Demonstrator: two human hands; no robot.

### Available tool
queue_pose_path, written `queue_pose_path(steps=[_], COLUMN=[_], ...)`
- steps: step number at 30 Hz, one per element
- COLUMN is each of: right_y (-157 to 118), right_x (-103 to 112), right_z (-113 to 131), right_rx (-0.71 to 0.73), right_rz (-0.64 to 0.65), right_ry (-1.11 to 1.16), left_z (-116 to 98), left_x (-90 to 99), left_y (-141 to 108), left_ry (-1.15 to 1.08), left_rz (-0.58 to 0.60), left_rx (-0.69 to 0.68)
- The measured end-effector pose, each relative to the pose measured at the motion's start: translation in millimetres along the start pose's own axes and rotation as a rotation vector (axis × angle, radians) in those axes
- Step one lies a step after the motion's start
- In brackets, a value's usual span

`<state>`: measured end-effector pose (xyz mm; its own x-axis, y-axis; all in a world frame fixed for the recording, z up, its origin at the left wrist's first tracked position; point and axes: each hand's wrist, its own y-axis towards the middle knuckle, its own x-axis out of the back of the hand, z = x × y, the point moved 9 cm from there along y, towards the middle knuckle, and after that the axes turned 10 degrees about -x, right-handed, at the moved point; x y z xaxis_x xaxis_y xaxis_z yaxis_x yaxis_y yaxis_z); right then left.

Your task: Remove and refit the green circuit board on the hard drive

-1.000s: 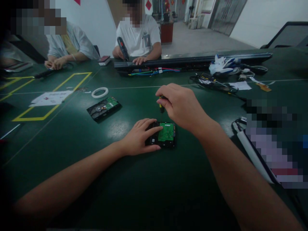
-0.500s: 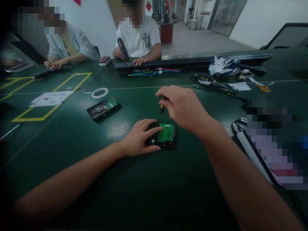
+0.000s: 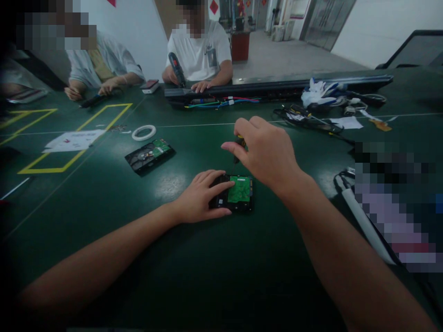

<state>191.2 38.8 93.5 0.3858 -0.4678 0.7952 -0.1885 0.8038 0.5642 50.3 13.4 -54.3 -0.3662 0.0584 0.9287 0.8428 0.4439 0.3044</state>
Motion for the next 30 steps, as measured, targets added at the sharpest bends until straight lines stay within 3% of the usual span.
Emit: queue_pose_path(steps=[8,18,30], right_y=[1.5,-1.4,-0.3], right_x=[-2.5,-9.3,-3.3], right_z=[-1.6,7.6,7.0], right_rx=[-0.008,0.070,0.105], right_rz=[0.056,0.219,0.148], right_ry=[0.159,0.276,0.255], left_z=[-1.3,-0.3,-0.3], left_x=[0.6,-0.2,0.2], left_y=[0.4,0.5,0.4], left_ry=[0.021,0.012,0.013], left_rz=[0.009,0.007,0.005], left_rx=[-0.008,-0.001,0.003])
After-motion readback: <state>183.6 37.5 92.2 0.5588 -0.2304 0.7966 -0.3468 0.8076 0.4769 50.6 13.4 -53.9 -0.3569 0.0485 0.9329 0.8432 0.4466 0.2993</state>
